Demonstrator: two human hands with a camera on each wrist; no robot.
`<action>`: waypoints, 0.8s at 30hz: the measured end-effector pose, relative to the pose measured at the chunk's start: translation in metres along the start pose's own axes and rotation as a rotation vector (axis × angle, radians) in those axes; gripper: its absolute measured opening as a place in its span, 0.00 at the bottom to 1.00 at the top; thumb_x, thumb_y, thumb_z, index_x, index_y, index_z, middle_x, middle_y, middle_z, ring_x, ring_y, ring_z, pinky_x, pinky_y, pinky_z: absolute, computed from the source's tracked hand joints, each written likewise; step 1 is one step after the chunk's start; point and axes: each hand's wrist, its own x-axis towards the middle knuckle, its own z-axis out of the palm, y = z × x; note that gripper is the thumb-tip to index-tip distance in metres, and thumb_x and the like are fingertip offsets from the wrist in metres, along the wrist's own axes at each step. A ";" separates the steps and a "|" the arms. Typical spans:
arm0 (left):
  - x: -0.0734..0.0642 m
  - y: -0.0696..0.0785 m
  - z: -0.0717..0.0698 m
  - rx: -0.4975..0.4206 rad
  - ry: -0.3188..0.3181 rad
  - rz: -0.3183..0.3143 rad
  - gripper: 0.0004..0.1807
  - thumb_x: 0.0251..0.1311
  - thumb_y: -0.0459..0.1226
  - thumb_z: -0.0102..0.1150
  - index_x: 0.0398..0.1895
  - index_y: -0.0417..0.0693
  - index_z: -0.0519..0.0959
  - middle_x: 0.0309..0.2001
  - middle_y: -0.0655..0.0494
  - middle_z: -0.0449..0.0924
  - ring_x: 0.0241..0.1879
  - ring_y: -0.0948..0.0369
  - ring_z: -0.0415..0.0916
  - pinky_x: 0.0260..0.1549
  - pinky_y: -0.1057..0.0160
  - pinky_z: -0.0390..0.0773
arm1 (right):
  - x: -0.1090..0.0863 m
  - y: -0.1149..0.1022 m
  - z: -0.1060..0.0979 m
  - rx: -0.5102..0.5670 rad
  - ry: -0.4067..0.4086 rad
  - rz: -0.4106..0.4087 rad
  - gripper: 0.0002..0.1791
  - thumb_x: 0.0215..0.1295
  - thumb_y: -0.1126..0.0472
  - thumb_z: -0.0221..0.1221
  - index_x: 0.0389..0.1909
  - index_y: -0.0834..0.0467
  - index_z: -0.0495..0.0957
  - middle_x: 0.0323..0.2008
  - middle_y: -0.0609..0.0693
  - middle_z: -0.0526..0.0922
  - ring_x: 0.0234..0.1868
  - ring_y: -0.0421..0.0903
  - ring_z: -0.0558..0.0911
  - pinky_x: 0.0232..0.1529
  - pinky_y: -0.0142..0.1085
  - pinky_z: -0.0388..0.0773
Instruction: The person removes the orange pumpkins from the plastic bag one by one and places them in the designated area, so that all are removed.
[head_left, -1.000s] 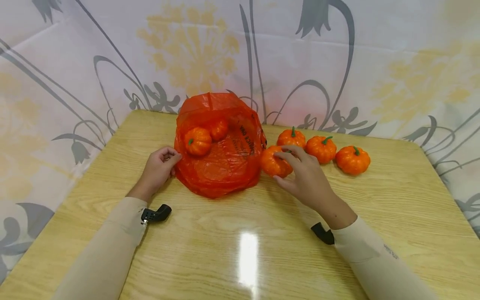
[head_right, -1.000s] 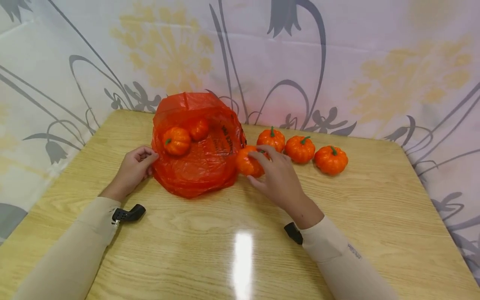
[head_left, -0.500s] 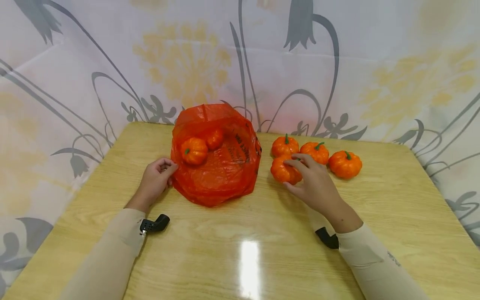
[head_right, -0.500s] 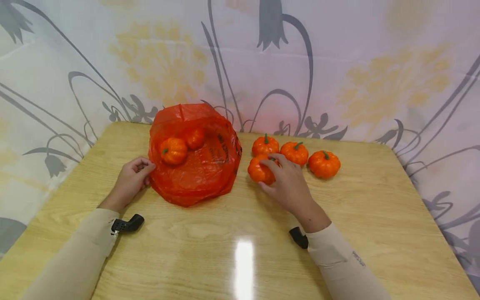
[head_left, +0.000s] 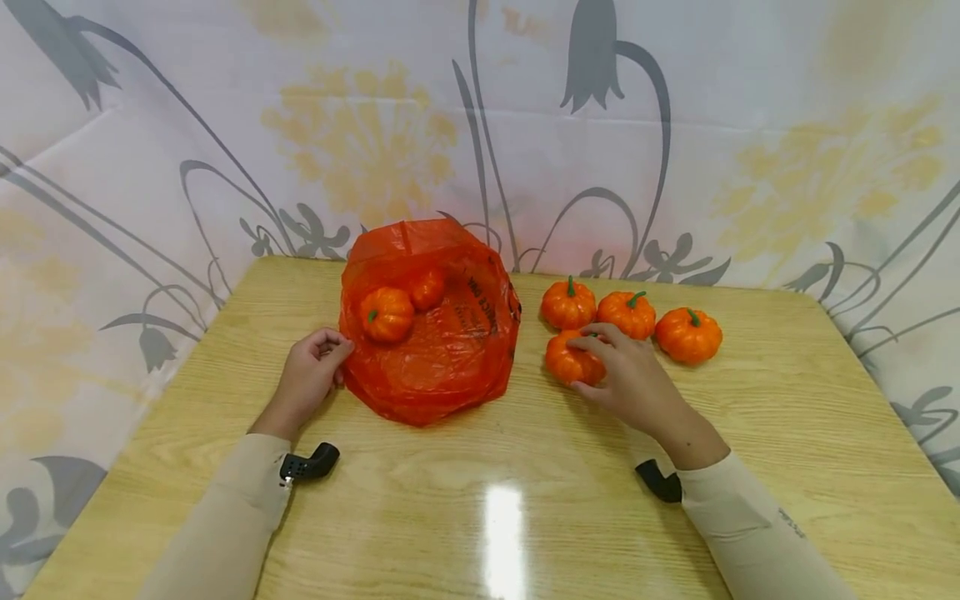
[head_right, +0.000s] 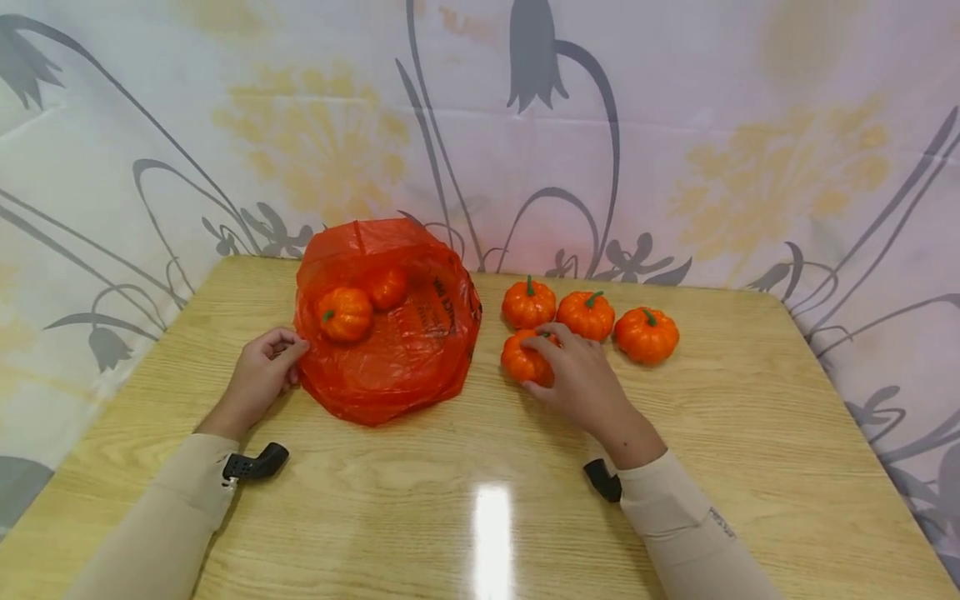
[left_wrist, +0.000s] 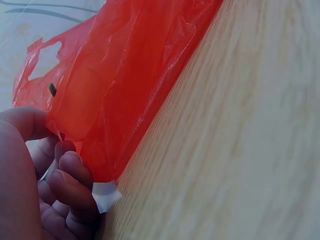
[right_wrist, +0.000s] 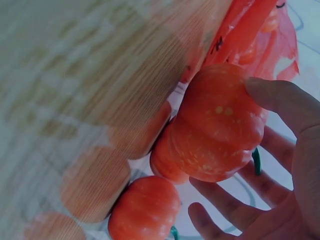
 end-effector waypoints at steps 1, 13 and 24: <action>0.000 0.001 0.000 0.006 0.000 0.002 0.12 0.71 0.39 0.56 0.41 0.36 0.73 0.22 0.64 0.72 0.16 0.65 0.68 0.16 0.67 0.74 | 0.000 0.001 -0.001 0.005 -0.004 0.000 0.28 0.54 0.57 0.74 0.56 0.57 0.80 0.59 0.58 0.76 0.56 0.61 0.80 0.56 0.70 0.70; -0.002 0.000 0.004 0.004 -0.004 -0.012 0.13 0.71 0.39 0.56 0.43 0.35 0.72 0.23 0.64 0.72 0.16 0.64 0.68 0.15 0.67 0.73 | -0.005 0.011 -0.003 0.087 -0.040 -0.007 0.28 0.54 0.60 0.74 0.56 0.59 0.78 0.60 0.60 0.73 0.57 0.62 0.78 0.60 0.63 0.72; -0.003 -0.003 0.002 0.004 0.043 -0.010 0.12 0.71 0.39 0.57 0.41 0.36 0.73 0.19 0.63 0.70 0.16 0.64 0.68 0.15 0.67 0.73 | -0.002 0.012 -0.003 0.164 -0.096 0.011 0.29 0.56 0.65 0.70 0.59 0.62 0.74 0.64 0.63 0.70 0.63 0.65 0.73 0.64 0.59 0.72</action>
